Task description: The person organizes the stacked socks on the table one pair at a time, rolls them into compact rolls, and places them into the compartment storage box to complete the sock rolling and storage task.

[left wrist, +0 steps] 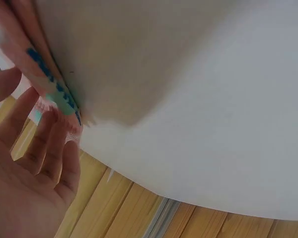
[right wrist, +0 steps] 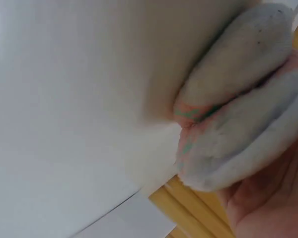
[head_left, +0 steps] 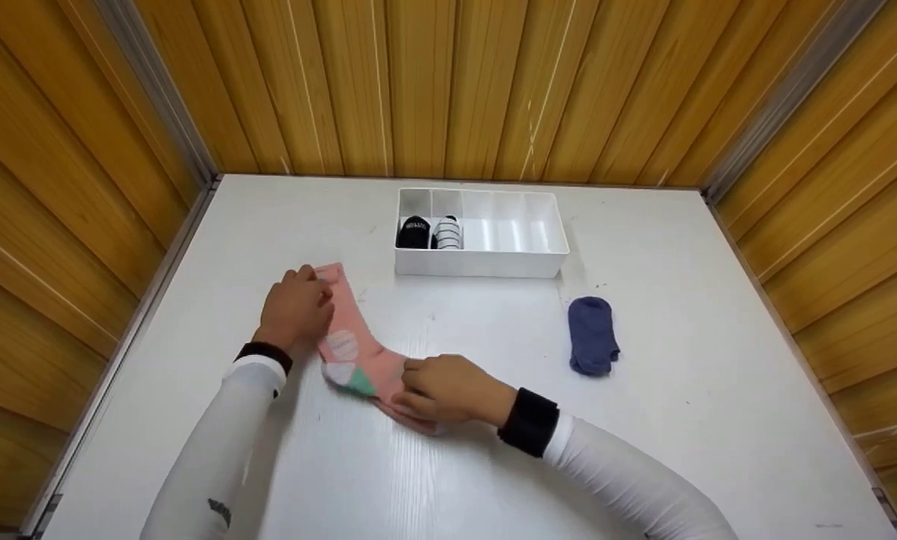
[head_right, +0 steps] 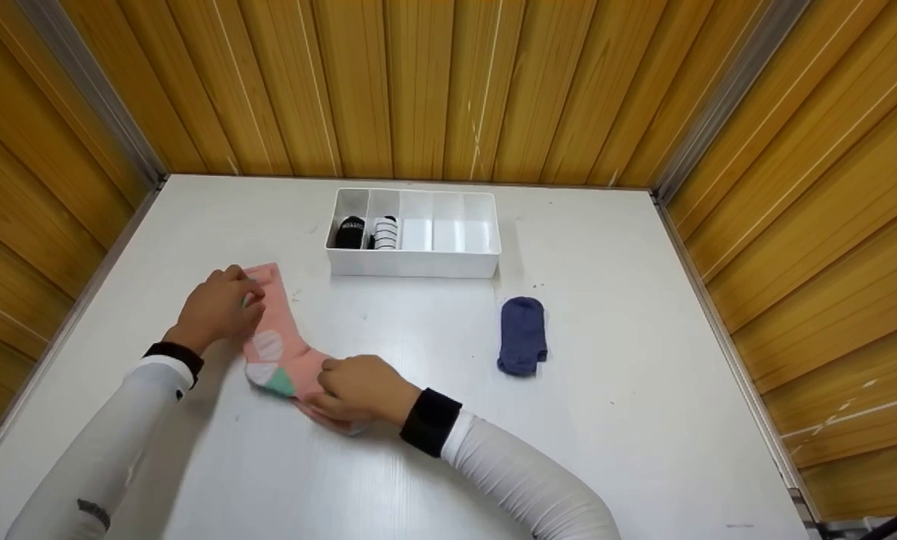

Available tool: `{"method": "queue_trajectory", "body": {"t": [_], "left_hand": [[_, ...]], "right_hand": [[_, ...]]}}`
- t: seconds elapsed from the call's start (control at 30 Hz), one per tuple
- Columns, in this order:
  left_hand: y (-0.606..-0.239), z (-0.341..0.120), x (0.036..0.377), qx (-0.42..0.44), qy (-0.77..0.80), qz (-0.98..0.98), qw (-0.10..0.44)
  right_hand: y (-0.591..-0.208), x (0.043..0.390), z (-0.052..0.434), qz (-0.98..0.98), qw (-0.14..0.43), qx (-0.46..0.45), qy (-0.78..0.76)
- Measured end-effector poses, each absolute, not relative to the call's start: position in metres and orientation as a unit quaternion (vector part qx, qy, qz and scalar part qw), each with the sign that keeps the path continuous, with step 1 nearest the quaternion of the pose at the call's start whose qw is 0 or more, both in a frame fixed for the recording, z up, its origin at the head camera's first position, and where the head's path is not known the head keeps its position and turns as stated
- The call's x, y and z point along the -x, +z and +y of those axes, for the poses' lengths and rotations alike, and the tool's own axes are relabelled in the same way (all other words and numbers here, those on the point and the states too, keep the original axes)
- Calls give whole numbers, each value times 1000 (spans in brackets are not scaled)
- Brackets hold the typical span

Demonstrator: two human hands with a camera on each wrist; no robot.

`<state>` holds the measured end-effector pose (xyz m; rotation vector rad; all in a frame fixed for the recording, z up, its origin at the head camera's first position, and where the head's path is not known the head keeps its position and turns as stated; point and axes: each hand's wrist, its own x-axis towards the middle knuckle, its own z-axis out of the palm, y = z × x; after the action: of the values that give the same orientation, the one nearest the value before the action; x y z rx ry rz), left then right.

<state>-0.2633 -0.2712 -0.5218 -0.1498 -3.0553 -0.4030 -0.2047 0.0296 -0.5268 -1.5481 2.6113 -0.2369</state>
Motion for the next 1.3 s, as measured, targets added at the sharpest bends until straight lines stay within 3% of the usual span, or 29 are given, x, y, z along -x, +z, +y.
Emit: {"method": "queue_trajectory", "body": {"t": [0.3, 0.5, 0.8, 1.1, 1.3], "left_hand": [[-531, -262, 226, 37, -92, -994, 41], [-527, -241, 195, 49, -78, -995, 32], [-519, -246, 190, 121, -153, -975, 103], [-530, -260, 181, 133, -141, -981, 21], [-531, -253, 169, 114, -161, -980, 11]], "right_hand": [[-525, 241, 72, 908, -44, 414, -48], [-530, 258, 67, 922, -97, 371, -47], [-515, 214, 25, 903, -22, 410, -129], [-527, 187, 5, 880, -13, 471, -56], [-535, 187, 13, 882, -5, 470, -40]]}}
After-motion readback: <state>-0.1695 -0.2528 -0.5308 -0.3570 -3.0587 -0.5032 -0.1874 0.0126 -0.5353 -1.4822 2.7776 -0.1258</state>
